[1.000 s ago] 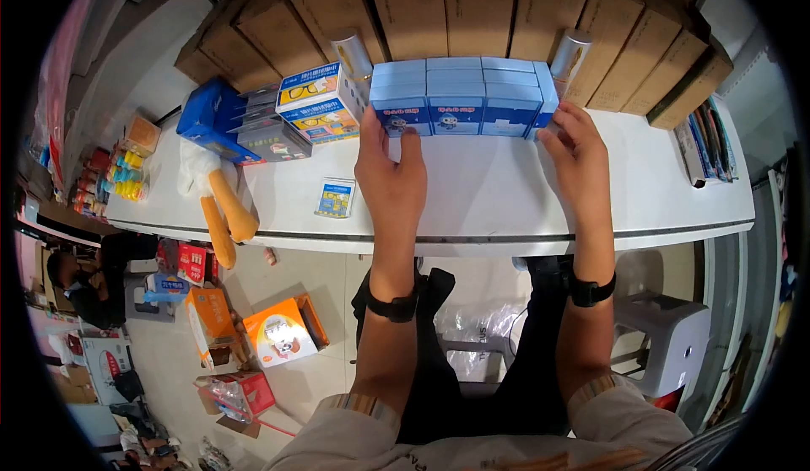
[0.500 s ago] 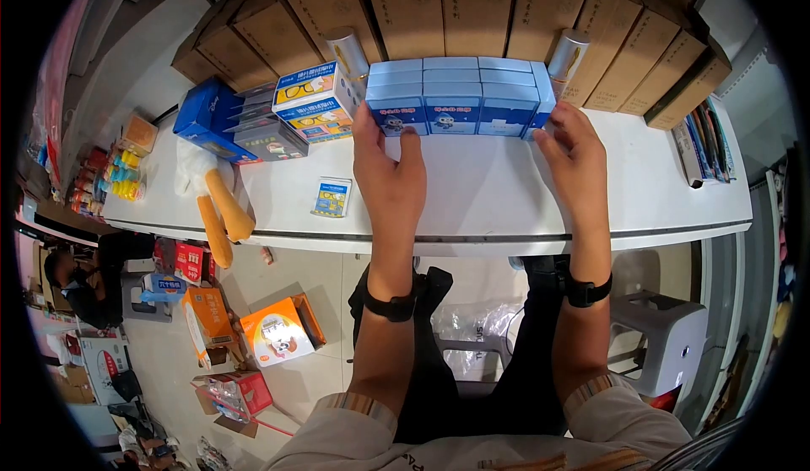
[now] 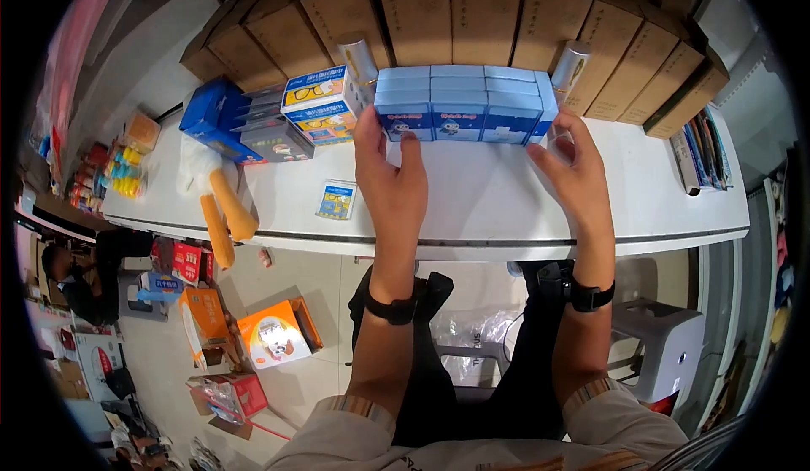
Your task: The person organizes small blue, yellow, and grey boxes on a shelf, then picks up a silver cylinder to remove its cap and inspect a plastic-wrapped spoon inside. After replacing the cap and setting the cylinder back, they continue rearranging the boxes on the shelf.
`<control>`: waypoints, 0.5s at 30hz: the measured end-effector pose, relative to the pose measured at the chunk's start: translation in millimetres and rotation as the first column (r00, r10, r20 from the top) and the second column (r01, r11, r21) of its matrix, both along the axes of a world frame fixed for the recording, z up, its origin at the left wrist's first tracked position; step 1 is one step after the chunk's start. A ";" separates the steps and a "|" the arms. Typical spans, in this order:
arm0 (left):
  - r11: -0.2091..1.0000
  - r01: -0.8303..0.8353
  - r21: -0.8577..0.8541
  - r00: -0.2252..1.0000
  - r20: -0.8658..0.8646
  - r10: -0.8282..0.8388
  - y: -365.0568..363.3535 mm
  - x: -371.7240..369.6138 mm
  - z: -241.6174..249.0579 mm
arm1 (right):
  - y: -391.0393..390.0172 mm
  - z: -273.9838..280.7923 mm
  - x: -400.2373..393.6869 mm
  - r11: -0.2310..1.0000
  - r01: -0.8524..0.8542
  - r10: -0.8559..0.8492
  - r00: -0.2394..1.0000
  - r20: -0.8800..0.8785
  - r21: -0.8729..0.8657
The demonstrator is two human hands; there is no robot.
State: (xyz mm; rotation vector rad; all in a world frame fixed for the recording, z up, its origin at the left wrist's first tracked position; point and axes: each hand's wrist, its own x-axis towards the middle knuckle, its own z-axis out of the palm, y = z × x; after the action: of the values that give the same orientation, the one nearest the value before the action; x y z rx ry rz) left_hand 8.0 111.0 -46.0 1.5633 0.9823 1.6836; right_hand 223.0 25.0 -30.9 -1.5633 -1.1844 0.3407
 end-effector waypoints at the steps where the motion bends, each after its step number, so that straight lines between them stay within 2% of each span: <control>1: 1.000 -0.001 -0.022 1.000 -0.011 0.001 -0.4 -1.0 -2.9 | -1.2 0.8 -1.5 1.000 -0.002 0.002 1.000 0.013 -0.015; 6: 0.994 -0.017 -0.107 0.999 -0.050 0.012 0.1 -0.4 -2.3 | -0.4 7.2 -3.8 0.999 -0.005 0.004 1.000 -0.024 -0.036; 15: 0.998 -0.004 -0.064 0.998 -0.069 -0.001 6.0 -2.3 -10.5 | 0.3 4.9 -7.8 0.997 0.061 -0.057 0.995 -0.078 0.050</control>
State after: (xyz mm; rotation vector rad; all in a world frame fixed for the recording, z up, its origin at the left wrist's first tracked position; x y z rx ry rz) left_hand 5.7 117.0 -56.5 1.5885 1.0620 1.5928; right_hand 215.2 25.3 -26.0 -1.5229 -1.0777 0.3254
